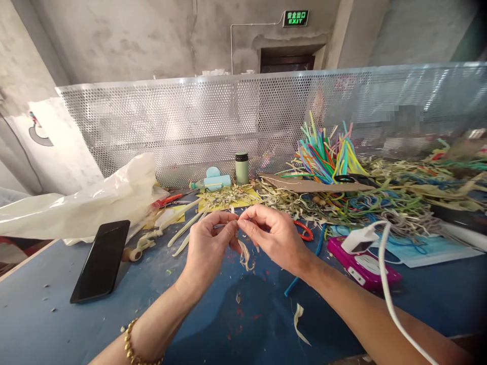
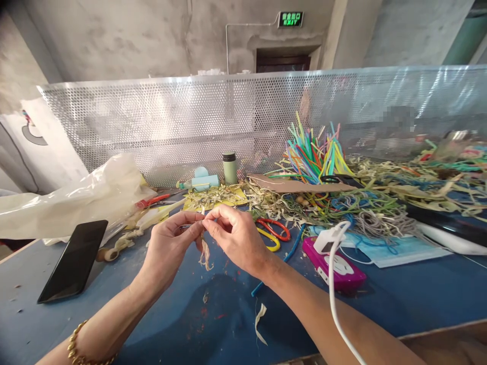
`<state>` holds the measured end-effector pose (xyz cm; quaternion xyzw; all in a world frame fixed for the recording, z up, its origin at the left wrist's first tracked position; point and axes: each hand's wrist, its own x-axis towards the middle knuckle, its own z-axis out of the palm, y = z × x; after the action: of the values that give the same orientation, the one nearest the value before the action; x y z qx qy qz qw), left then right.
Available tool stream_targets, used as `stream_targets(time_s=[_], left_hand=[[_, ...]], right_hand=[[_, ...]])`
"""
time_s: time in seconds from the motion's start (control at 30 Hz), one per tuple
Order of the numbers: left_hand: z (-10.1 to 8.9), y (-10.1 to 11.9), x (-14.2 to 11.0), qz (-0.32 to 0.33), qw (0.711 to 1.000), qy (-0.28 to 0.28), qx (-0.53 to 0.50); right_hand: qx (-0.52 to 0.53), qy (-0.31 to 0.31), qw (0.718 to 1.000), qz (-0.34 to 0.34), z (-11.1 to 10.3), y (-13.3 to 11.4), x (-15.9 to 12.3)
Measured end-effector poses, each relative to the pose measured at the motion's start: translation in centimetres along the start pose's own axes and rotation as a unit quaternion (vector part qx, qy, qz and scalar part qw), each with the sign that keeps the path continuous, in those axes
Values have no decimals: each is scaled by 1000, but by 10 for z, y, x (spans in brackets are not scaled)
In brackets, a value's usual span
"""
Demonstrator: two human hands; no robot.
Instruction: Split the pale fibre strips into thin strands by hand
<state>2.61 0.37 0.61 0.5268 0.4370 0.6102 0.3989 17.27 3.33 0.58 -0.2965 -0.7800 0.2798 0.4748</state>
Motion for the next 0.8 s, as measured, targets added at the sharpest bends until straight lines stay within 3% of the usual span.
stream_targets(time_s=[0.13,0.27,0.6,0.8], left_hand=[[-2,-2,1,7,1000,-5,12],[-5,-5,5,25,999,15,22],[-16,-2,15,52,992,67,88],[-19,-10,17,44,984,28,169]], right_hand=[[15,2,1000,10,-3,1,1],[-10,-33,999,6,-11,-2,3],[-273,-38,961,11,-34,3,12],[-236,-34,965,-107,-27,-8,7]])
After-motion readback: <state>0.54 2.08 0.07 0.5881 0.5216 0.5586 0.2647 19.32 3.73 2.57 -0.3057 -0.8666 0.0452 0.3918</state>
